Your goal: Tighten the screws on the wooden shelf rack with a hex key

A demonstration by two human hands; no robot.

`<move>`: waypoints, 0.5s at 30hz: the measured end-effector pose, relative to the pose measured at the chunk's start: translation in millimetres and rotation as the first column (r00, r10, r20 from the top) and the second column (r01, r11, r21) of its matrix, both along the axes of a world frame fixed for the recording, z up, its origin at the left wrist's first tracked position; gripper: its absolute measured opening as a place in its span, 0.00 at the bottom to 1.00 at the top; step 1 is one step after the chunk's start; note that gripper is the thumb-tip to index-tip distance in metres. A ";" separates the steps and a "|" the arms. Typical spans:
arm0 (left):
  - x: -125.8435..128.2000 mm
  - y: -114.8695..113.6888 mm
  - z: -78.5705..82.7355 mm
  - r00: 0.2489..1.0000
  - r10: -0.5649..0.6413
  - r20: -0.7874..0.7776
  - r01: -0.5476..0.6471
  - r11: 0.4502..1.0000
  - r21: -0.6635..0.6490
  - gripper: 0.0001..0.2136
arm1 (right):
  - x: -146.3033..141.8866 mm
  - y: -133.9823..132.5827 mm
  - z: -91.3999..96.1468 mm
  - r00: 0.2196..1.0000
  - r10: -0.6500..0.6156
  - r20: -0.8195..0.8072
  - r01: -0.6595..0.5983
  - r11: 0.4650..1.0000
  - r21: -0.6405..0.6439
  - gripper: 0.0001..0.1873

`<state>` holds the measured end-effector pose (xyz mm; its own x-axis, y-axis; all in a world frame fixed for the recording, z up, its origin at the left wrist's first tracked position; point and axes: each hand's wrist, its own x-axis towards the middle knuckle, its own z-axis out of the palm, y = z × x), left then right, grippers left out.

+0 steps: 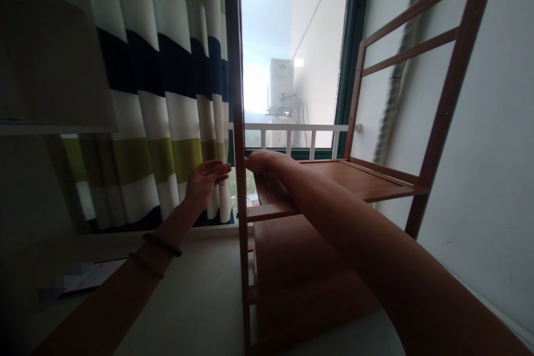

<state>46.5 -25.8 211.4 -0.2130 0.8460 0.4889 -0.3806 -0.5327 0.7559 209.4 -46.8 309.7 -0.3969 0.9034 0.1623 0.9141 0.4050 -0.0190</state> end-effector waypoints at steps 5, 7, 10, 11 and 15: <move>5.4 -0.1 -3.8 0.999 0.038 0.012 -0.039 0.995 0.093 0.07 | -0.7 -0.8 1.0 1.000 -0.018 -0.004 0.018 1.000 -0.013 0.29; 7.0 0.5 -5.8 0.999 0.025 0.026 -0.028 0.995 0.099 0.07 | -0.3 -0.6 1.1 1.000 -0.019 -0.012 0.019 1.000 -0.016 0.28; 6.9 0.5 -8.5 0.999 -0.006 0.037 0.003 0.996 0.084 0.08 | 0.4 -0.1 0.7 1.000 -0.022 -0.022 0.022 0.999 -0.034 0.30; 6.4 0.4 -9.3 0.999 -0.018 0.039 0.015 0.997 0.077 0.10 | 0.4 0.1 0.6 0.999 -0.024 -0.024 0.023 0.999 -0.041 0.31; 4.8 -0.5 -12.1 0.997 -0.068 0.048 0.065 0.996 0.063 0.12 | 0.0 0.3 0.9 0.999 -0.029 -0.021 0.027 0.998 -0.061 0.32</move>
